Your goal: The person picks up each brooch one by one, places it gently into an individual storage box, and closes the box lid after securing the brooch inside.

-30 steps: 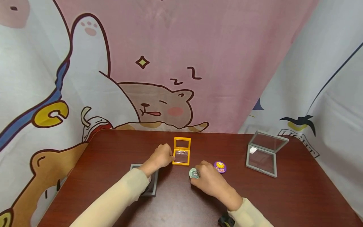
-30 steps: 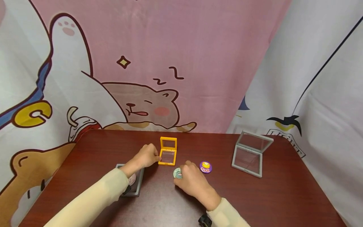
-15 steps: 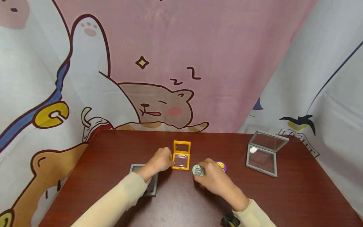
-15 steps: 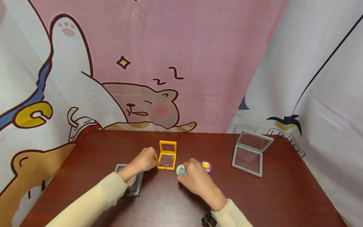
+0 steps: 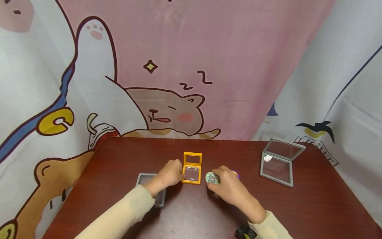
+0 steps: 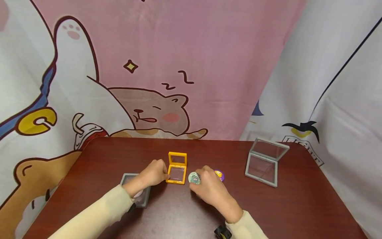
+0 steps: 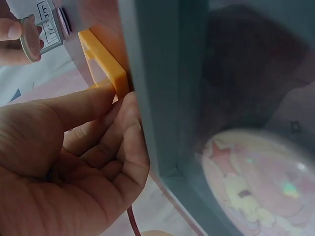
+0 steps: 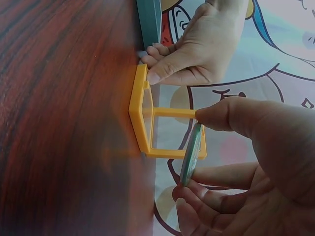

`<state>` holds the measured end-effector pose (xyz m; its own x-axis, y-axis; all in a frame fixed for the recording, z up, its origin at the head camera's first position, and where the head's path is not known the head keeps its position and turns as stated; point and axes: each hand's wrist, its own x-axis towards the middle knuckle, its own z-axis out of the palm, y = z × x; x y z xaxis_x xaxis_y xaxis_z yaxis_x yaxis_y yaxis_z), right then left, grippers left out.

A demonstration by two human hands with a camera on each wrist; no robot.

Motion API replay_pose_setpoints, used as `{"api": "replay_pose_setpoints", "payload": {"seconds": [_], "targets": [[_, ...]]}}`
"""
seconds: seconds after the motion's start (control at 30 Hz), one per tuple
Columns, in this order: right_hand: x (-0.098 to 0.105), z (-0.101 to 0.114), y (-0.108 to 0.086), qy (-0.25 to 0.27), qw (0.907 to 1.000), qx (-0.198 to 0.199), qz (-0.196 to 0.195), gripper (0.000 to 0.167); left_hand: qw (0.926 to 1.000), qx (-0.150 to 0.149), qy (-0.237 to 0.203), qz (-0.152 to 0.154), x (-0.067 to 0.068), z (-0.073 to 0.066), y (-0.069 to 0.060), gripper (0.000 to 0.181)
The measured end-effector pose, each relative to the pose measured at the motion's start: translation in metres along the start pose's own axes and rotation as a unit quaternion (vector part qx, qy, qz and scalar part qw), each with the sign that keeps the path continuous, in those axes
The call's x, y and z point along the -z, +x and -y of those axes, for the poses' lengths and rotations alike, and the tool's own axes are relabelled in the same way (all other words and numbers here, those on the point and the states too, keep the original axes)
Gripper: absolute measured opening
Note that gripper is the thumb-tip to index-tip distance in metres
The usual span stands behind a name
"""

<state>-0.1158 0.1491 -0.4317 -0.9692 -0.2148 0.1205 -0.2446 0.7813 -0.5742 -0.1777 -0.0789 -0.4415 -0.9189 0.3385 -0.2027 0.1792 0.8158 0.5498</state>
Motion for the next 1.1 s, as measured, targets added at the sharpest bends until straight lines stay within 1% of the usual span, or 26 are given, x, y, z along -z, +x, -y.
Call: {"api": "replay_pose_setpoints", "payload": {"seconds": [0.2,0.37,0.4,0.43,0.47,0.5,0.57,0.63,0.67,0.7,0.73,0.8,0.97,1.03,1.1], "targets": [[0.0,0.001,-0.001,0.005,1.0,0.0,0.0,0.03,0.9998,-0.015,0.007,-0.007,-0.001,-0.002,-0.008,0.055],[0.0,0.001,-0.001,0.008,1.0,0.0,0.001,0.031,0.9995,-0.03,-0.002,-0.007,-0.004,-0.002,-0.013,0.053],[-0.001,0.001,-0.002,0.008,1.0,-0.001,0.001,0.031,0.9994,-0.034,-0.004,-0.006,-0.006,0.0,-0.013,0.053],[-0.001,0.002,-0.002,0.008,1.0,-0.002,0.001,0.031,0.9989,-0.046,0.004,-0.01,-0.012,0.007,-0.009,0.052],[-0.001,0.002,-0.002,0.008,1.0,-0.003,0.0,0.031,0.9985,-0.053,0.006,-0.013,-0.016,0.01,-0.008,0.051],[-0.001,0.002,-0.002,0.008,1.0,-0.004,0.0,0.032,0.9977,-0.064,0.014,-0.016,-0.023,0.017,-0.003,0.049],[-0.001,0.003,-0.003,0.008,1.0,-0.004,0.001,0.033,0.9964,-0.078,0.023,-0.025,-0.032,0.026,0.001,0.047],[-0.002,0.004,-0.003,0.011,0.9999,-0.005,0.002,0.033,0.9956,-0.084,0.027,-0.031,-0.038,0.03,0.003,0.044],[-0.002,0.005,-0.004,0.012,0.9999,-0.004,0.003,0.033,0.9961,-0.081,0.019,-0.029,-0.037,0.027,0.0,0.043],[-0.003,0.006,-0.004,0.014,0.9999,-0.003,0.004,0.034,0.9962,-0.08,0.018,-0.029,-0.038,0.027,-0.001,0.042],[-0.003,0.006,-0.004,0.015,0.9999,-0.001,0.004,0.034,0.9964,-0.079,0.012,-0.029,-0.036,0.024,-0.004,0.042],[-0.004,0.008,-0.005,0.018,0.9998,0.0,0.002,0.034,0.9973,-0.069,0.013,-0.023,-0.041,0.025,-0.003,0.041],[-0.007,0.01,-0.008,0.022,0.9996,0.013,-0.008,0.034,0.9976,-0.058,0.032,-0.022,-0.061,0.043,0.009,0.041],[-0.009,0.011,-0.009,0.026,0.9993,0.021,-0.013,0.034,0.9973,-0.06,0.034,-0.022,-0.066,0.046,0.011,0.041],[-0.011,0.012,-0.01,0.028,0.9989,0.031,-0.021,0.033,0.997,-0.065,0.034,-0.023,-0.067,0.046,0.009,0.04]]}}
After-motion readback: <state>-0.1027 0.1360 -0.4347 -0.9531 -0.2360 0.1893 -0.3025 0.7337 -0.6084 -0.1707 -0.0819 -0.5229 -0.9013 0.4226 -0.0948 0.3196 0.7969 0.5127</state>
